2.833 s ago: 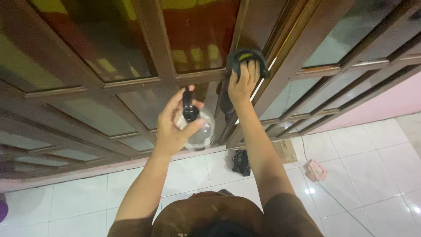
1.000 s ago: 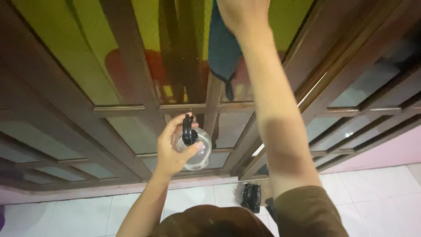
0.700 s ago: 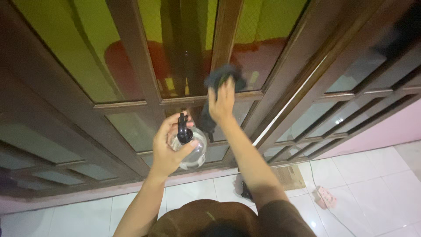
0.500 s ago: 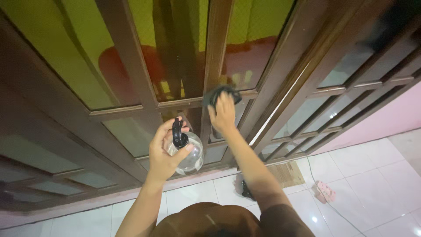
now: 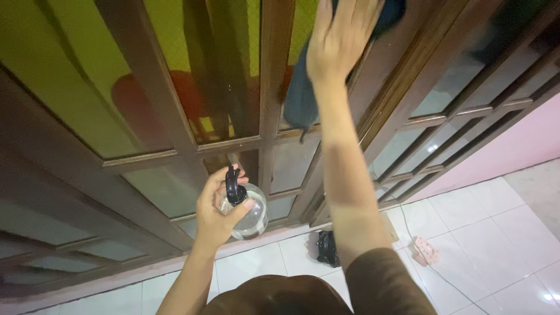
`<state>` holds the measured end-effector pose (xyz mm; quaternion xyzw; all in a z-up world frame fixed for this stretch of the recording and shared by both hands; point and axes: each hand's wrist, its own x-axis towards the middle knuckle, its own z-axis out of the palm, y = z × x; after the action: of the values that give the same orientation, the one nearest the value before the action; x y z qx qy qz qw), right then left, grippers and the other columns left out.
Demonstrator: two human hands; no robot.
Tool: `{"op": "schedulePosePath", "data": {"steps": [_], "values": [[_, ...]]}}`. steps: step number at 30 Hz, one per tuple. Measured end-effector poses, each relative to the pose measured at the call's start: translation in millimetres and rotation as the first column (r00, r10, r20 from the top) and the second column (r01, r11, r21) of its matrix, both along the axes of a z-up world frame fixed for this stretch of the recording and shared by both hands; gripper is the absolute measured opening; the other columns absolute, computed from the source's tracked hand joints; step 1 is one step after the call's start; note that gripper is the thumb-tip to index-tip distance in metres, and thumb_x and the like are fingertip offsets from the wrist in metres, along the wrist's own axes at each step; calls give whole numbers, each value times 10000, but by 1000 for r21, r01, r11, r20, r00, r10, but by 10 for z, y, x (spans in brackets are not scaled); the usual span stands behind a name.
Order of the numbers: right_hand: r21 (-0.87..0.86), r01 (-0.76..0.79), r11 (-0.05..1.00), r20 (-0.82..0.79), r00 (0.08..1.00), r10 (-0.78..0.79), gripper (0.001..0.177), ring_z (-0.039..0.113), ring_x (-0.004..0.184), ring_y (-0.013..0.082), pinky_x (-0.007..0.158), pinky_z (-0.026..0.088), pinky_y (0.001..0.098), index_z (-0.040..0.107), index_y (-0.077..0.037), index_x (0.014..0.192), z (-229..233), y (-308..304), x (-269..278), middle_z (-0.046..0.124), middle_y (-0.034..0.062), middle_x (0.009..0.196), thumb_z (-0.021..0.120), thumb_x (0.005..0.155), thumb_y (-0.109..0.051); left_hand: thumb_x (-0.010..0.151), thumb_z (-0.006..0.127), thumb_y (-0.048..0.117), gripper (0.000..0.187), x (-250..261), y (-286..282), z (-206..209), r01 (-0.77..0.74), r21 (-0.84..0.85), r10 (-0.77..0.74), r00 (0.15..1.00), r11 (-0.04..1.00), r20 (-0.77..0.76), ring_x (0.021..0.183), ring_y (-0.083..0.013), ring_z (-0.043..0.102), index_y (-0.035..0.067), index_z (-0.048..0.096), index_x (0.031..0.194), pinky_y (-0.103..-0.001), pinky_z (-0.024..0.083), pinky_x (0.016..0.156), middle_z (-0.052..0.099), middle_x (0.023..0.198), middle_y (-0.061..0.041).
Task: The person wipes the glass panes and wooden frames of a glass door using a cloth while holding a spray bottle in the other hand.
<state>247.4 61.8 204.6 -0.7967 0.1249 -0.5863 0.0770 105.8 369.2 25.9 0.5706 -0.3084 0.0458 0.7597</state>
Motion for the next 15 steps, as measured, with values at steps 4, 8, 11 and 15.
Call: {"op": "schedulePosePath", "data": {"steps": [4,8,11,15], "values": [[-90,-109,990,124,985,120,579,155,1594,483,1327,170,599,372,84,1547,-1088,75,-237,218,285,1675,491,1118,-288,755,852,25,711,59,-56,-31,2,12,-2,1000,1000,-21,1200,-242,671,-7,540,1393,-394,527,1056,651,1319,-142],[79,-114,990,-39,992,117,560,198,1538,553,1276,185,639,396,87,1455,-2130,196,-373,248,390,1606,492,1083,-320,765,840,28,712,45,-110,-55,33,-14,-33,999,999,-17,1195,-240,666,-6,528,1405,-389,519,1063,636,1321,-140],[46,-170,984,53,984,168,479,245,1525,565,1263,188,668,386,48,1401,-2633,486,-345,262,405,1592,578,1062,-232,761,841,35,706,50,-178,-25,26,20,-25,1000,999,-9,1190,-241,671,-10,536,1396,-390,524,1057,637,1321,-143],[-80,-351,933,112,927,358,541,335,1479,555,1239,217,695,394,85,1418,-3007,790,-363,346,359,1556,655,1012,-159,752,838,46,732,64,-260,-4,75,23,-74,996,997,-40,1189,-235,661,-8,515,1406,-388,517,1048,633,1312,-147]]}}
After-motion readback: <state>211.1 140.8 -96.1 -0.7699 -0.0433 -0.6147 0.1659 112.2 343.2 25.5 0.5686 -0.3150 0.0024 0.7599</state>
